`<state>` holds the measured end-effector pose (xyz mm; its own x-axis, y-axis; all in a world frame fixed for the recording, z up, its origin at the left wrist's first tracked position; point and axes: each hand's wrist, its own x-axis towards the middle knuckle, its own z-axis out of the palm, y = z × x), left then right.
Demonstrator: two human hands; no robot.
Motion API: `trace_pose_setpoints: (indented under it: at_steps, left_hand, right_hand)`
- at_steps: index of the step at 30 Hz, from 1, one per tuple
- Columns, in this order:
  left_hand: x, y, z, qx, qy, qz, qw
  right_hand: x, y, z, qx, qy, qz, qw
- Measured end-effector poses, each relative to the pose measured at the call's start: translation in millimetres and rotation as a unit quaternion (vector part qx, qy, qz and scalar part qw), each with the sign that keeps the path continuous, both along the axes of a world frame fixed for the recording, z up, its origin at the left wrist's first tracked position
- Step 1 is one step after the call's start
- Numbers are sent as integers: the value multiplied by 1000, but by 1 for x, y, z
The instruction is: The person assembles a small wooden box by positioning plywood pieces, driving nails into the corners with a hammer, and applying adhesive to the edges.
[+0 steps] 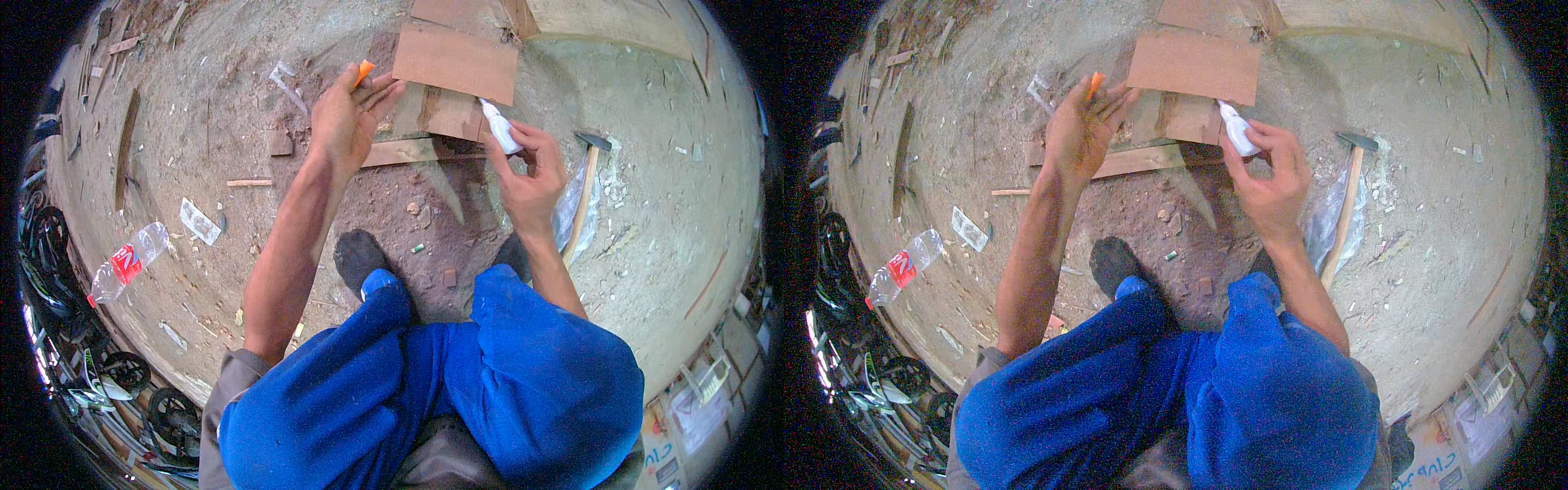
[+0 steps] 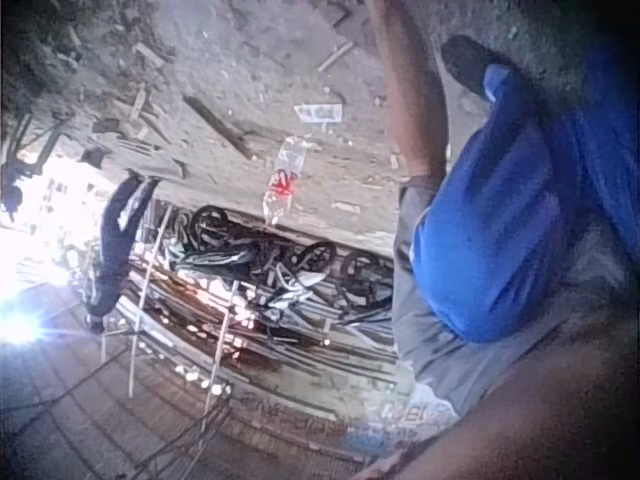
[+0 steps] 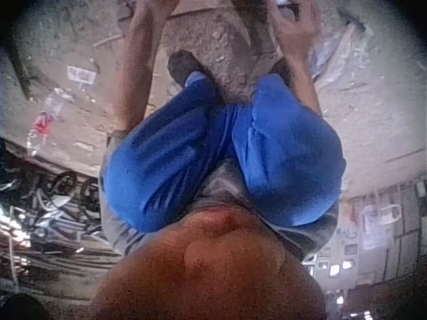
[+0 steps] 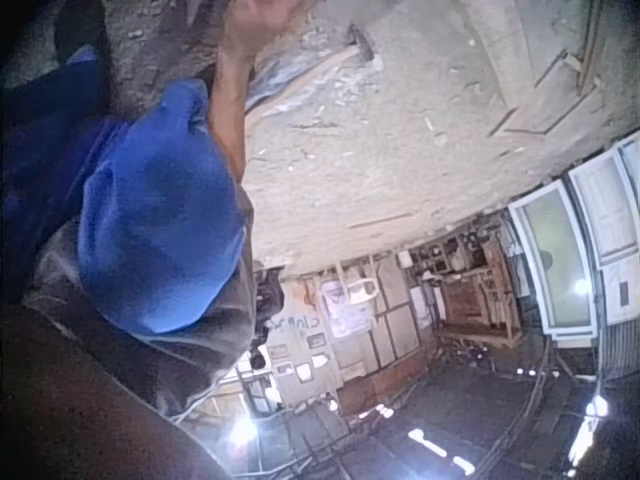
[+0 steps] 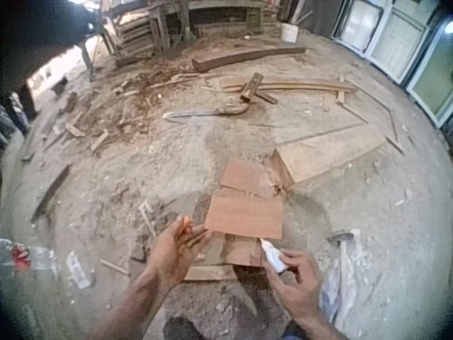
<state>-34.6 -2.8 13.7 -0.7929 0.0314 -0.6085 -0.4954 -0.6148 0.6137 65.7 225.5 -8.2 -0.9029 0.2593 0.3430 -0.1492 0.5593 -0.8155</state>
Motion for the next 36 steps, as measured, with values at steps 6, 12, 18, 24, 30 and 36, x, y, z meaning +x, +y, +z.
trace_pose_setpoints:
  at_steps: [6,12,18,24,30,36]
  left_hand:
    - [-3,1,2,-107,40,-41,993]
    - [-2,-7,6,-215,132,-127,959]
    - [-7,-13,3,-226,131,-148,954]
    - [-18,-28,-1,-157,82,-190,966]
    - [-16,-21,7,-200,98,-229,948]
    - [-16,-19,8,-236,124,-212,940]
  right_hand:
    - [-14,-20,13,80,25,48,995]
    - [-29,-38,18,98,44,79,991]
    - [-29,-43,17,103,15,84,991]
    - [-42,-57,14,141,43,117,982]
    - [-35,-60,20,184,36,113,976]
    - [-50,-67,16,212,48,197,956]
